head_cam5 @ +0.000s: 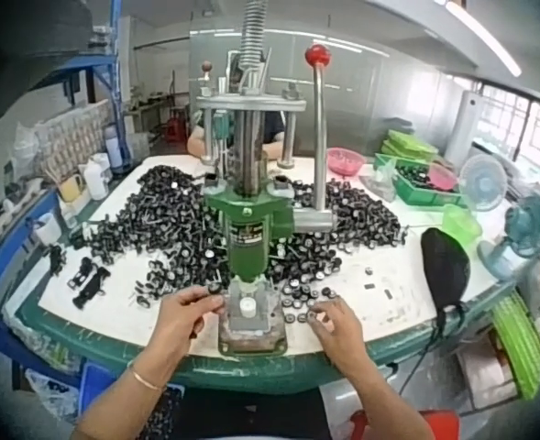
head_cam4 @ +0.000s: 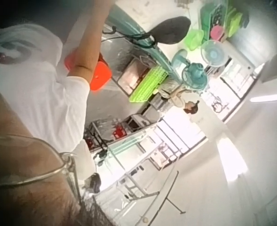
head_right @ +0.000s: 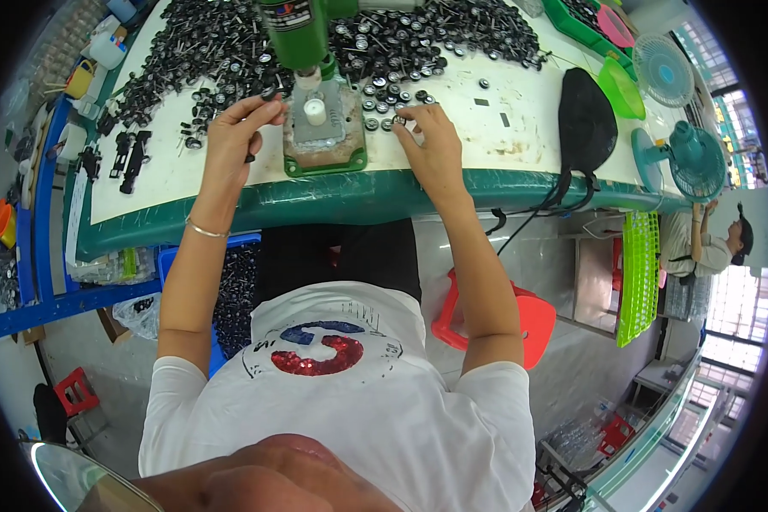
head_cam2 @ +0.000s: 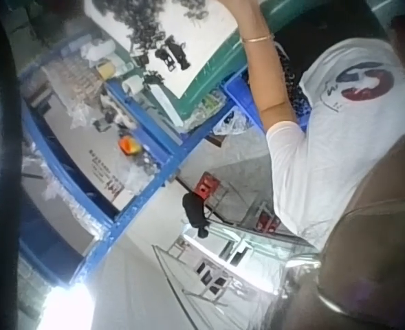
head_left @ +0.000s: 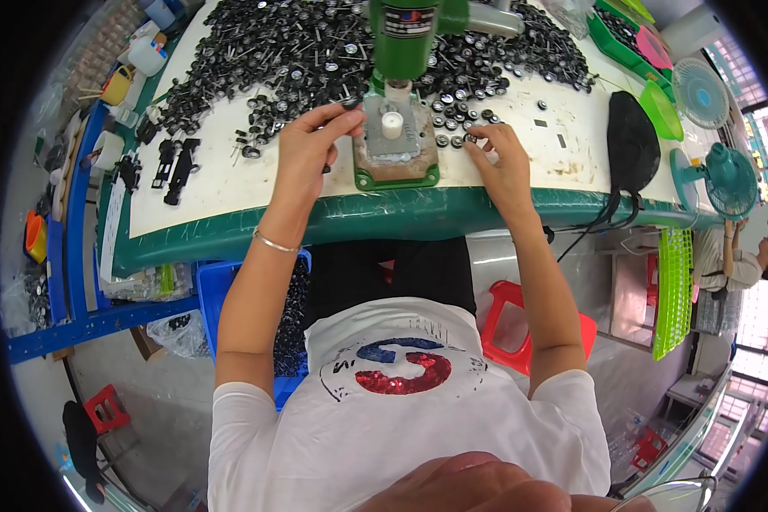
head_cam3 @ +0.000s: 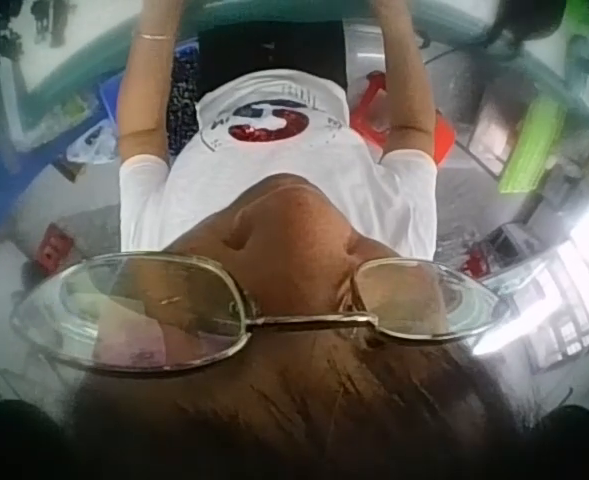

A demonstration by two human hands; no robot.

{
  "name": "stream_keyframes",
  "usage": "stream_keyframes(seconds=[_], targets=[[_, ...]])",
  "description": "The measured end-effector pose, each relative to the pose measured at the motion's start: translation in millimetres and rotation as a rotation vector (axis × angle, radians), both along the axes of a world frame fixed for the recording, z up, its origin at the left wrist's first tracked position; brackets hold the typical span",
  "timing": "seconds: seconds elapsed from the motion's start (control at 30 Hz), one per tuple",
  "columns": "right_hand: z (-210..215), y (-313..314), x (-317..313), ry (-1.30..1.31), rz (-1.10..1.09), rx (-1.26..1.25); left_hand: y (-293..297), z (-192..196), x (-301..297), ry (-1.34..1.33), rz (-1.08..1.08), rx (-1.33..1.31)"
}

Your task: The person assembles small black plastic components using a manual press.

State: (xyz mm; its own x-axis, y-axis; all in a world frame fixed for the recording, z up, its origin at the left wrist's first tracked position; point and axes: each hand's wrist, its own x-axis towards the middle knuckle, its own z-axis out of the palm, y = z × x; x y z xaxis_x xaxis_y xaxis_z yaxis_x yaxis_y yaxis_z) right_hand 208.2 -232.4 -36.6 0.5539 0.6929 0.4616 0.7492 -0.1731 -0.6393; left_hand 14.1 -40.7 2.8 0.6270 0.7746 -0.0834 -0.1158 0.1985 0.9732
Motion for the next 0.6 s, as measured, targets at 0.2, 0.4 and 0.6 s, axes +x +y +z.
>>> stream_keyframes(seconds=[0.2,0.4,0.6], targets=[[40,48,-40,0.184,0.267,0.164,-2,3,15,0.051,-0.030,0.115],[31,66,-43,0.275,0.279,0.062,-2,8,16,0.006,-0.011,0.136],[35,71,-44,0.286,0.255,-0.062,-5,9,17,-0.020,-0.042,0.173]])
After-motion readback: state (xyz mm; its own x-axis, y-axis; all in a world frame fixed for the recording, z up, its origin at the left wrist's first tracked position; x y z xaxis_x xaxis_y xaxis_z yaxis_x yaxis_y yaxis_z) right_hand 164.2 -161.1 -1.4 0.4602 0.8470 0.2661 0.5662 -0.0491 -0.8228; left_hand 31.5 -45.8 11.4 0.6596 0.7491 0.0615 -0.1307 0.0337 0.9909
